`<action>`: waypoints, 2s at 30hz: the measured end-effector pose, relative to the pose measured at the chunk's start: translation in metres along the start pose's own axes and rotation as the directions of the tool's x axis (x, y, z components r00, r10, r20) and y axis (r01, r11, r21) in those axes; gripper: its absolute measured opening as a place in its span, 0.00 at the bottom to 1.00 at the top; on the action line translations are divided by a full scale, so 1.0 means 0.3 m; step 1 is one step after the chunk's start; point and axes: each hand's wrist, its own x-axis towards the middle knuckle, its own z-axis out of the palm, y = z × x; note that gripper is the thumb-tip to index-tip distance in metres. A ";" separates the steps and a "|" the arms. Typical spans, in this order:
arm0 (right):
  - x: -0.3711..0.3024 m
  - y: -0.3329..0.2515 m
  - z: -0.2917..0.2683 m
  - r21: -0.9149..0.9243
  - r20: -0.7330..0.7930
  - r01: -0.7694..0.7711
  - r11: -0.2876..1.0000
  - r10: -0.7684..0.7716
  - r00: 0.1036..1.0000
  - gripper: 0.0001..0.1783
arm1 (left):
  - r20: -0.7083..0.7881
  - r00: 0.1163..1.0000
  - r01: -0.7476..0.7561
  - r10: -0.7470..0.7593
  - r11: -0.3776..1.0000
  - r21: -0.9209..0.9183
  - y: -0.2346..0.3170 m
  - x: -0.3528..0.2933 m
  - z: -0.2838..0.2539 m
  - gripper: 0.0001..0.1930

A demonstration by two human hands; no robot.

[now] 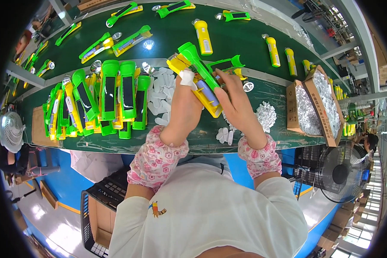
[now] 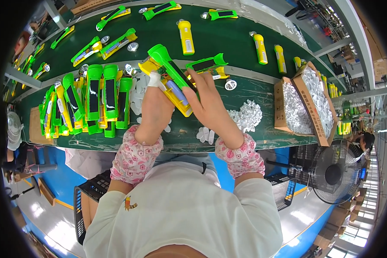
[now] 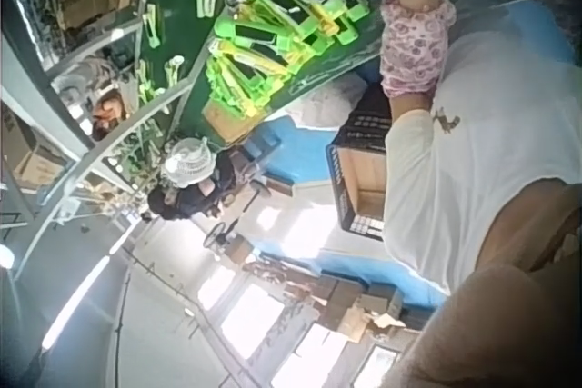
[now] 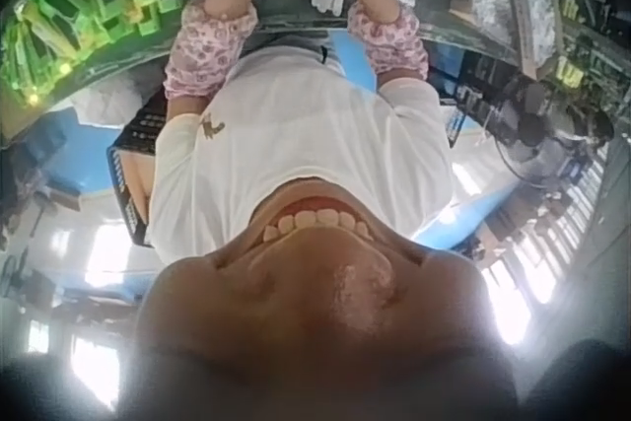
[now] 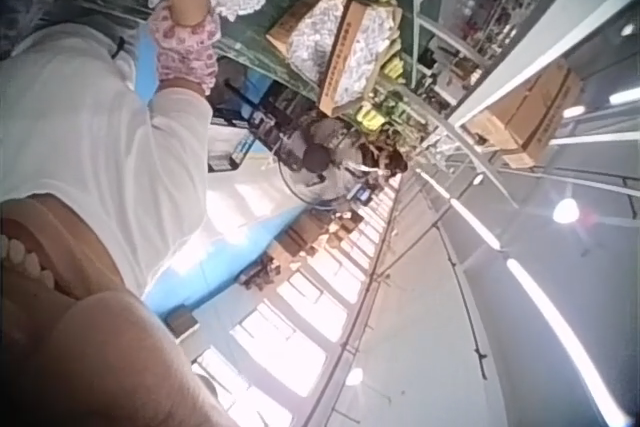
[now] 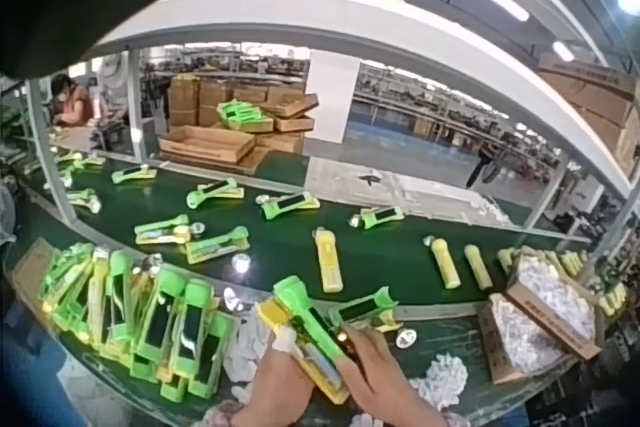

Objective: Assemble solar flashlights by attaching small white plastic components to the green and yellow flashlight bodies.

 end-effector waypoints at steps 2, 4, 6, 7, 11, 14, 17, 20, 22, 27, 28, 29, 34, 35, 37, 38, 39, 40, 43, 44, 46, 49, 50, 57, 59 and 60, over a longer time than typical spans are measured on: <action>0.005 0.015 0.006 -0.022 -0.027 0.037 0.999 -0.037 0.999 0.23 | -0.103 0.990 -0.086 0.092 0.995 0.057 -0.013 0.006 0.018 0.16; -0.007 0.013 0.012 -0.010 -0.087 0.039 0.999 -0.040 0.995 0.20 | -0.210 0.972 -0.102 0.107 0.994 0.034 -0.015 0.007 0.021 0.14; -0.007 0.022 0.017 0.035 -0.080 0.041 0.999 -0.038 0.996 0.20 | -0.245 0.962 -0.119 0.116 0.993 0.003 -0.013 0.017 0.018 0.13; -0.009 0.024 0.018 0.077 -0.081 0.044 0.996 -0.037 0.996 0.20 | -0.251 0.962 -0.106 0.106 0.994 0.016 -0.010 0.016 0.013 0.12; -0.007 0.038 0.038 0.249 -0.096 0.019 0.968 0.005 0.995 0.19 | -0.290 0.952 -0.064 0.096 0.991 0.120 -0.007 0.014 0.031 0.11; 0.005 0.001 0.064 0.049 -0.111 0.024 0.999 -0.018 0.994 0.18 | -0.259 0.949 -0.117 0.182 0.961 0.249 -0.049 0.039 -0.036 0.14; -0.026 -0.014 0.096 -0.086 -0.118 0.033 0.996 -0.043 0.992 0.21 | -0.181 0.973 -0.128 0.143 0.988 0.088 -0.057 0.052 -0.057 0.15; -0.030 -0.002 0.106 -0.124 -0.131 0.014 0.992 -0.031 0.991 0.24 | -0.144 0.983 -0.114 0.113 0.993 0.001 -0.049 0.051 -0.009 0.19; -0.053 0.005 0.111 -0.154 -0.127 -0.002 0.988 -0.018 0.992 0.26 | -0.115 0.989 -0.093 0.092 0.996 -0.003 -0.082 0.051 -0.040 0.21; -0.074 0.054 0.133 -0.440 -0.014 0.061 0.896 -0.075 0.997 0.35 | -0.111 0.992 0.110 -0.056 0.804 0.585 0.069 0.087 -0.090 0.18; -0.080 0.060 0.143 -0.374 -0.030 0.081 0.924 -0.099 0.995 0.36 | -0.059 0.997 0.079 -0.057 0.874 0.480 0.078 0.097 -0.107 0.18; -0.079 0.064 0.150 -0.397 -0.068 0.110 0.911 -0.149 0.987 0.35 | -0.082 0.996 0.061 -0.029 0.906 0.419 0.056 0.085 -0.110 0.18; -0.101 0.082 0.215 -0.493 -0.059 0.092 0.865 -0.139 0.989 0.35 | -0.247 0.936 0.276 -0.251 0.959 0.072 -0.039 0.014 -0.161 0.15; -0.119 0.085 0.209 -0.452 -0.032 0.149 0.879 -0.183 0.983 0.37 | -0.283 0.930 0.263 -0.235 0.963 0.066 -0.038 0.010 -0.167 0.15; -0.126 0.092 0.217 -0.173 -0.101 0.227 0.958 -0.247 0.964 0.39 | -0.309 0.945 0.148 -0.105 0.982 0.119 -0.008 0.022 -0.138 0.17; -0.154 0.084 0.192 0.014 -0.135 0.010 1.000 -0.008 0.991 0.39 | -0.292 0.943 0.191 -0.158 0.978 0.088 -0.015 0.024 -0.147 0.17; -0.166 0.083 0.161 0.208 -0.120 -0.193 0.959 0.221 0.968 0.39 | -0.272 0.942 0.223 -0.198 0.973 0.064 -0.012 0.033 -0.164 0.18; -0.158 0.089 0.141 0.222 -0.117 -0.182 0.958 0.212 0.970 0.39 | -0.292 0.939 0.208 -0.183 0.977 0.055 -0.029 0.029 -0.160 0.19; -0.154 0.109 0.150 0.142 0.010 -0.261 0.955 0.263 0.965 0.25 | -0.341 0.928 0.170 -0.146 0.985 0.039 -0.075 0.010 -0.118 0.22; -0.153 0.118 0.157 0.148 0.006 -0.262 0.954 0.264 0.964 0.25 | -0.331 0.931 0.183 -0.155 0.982 0.053 -0.070 0.005 -0.126 0.24; -0.170 0.135 0.146 -0.099 -0.045 -0.100 0.990 0.096 0.994 0.22 | -0.311 0.941 0.177 -0.136 0.979 0.106 -0.076 -0.011 -0.119 0.25; -0.187 0.131 0.175 -0.350 -0.093 0.025 0.936 -0.061 0.994 0.22 | -0.280 0.945 0.221 -0.171 0.962 0.158 -0.069 -0.036 -0.145 0.27; -0.204 0.111 0.191 -0.346 -0.063 0.036 0.937 -0.062 0.996 0.23 | -0.300 0.936 0.232 -0.182 0.963 0.139 -0.068 -0.053 -0.154 0.27; -0.279 0.306 -0.042 -0.381 0.026 0.017 0.925 -0.008 1.000 0.15 | -0.245 0.942 0.215 -0.227 0.974 -0.078 0.073 -0.019 -0.296 0.20; -0.290 0.337 -0.040 -0.322 0.111 0.008 0.947 0.030 0.993 0.13 | -0.218 0.960 0.164 -0.175 0.984 -0.068 0.058 0.042 -0.273 0.20; -0.267 0.333 -0.026 -0.342 0.123 -0.007 0.940 0.052 0.991 0.13 | -0.150 0.975 0.144 -0.165 0.979 -0.143 0.062 0.095 -0.264 0.21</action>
